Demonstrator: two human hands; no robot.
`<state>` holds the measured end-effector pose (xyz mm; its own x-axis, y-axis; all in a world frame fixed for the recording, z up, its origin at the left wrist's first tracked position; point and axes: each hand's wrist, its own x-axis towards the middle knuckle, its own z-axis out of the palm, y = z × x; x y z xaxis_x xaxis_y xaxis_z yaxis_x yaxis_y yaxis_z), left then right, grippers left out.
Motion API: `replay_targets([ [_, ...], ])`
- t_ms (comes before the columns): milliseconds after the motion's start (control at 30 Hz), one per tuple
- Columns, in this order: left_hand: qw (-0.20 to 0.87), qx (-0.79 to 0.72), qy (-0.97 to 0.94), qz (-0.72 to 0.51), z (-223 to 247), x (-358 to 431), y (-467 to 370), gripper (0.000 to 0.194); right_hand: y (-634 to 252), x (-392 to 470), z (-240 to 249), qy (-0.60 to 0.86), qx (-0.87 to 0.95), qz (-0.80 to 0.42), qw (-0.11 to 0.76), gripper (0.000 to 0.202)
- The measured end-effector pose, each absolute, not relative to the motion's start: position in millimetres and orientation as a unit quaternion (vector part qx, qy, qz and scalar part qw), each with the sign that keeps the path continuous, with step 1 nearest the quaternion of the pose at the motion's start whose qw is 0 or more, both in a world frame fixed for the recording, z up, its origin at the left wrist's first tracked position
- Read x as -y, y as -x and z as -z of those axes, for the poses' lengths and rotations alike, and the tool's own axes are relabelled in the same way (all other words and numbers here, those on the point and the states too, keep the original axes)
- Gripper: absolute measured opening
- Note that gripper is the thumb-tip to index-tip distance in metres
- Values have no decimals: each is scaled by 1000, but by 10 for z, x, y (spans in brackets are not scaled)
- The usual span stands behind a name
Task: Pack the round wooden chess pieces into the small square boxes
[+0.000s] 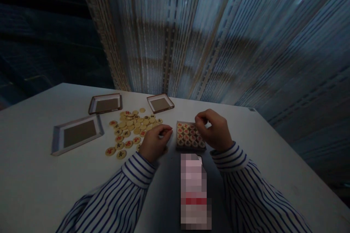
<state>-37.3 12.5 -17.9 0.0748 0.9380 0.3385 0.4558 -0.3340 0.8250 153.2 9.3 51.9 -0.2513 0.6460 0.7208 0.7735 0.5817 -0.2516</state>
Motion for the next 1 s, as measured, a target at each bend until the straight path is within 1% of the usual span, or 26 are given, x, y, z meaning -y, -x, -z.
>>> replay_targets([
  [233,231,-506,-704,-442,150,-113,384,16,-1590,41,-447,466,771,60,431,17],
  [467,214,-500,-712,-445,182,-111,392,15,-1576,170,-150,478,762,16,438,20],
  [667,195,-486,-729,-442,157,-74,379,12,-1566,175,43,466,779,28,418,19],
  [767,187,-477,-744,-428,141,-48,358,11,-1564,183,52,455,781,37,426,18],
  [1000,162,-446,-785,-398,186,-21,329,12,-1557,205,48,458,785,57,412,18],
])
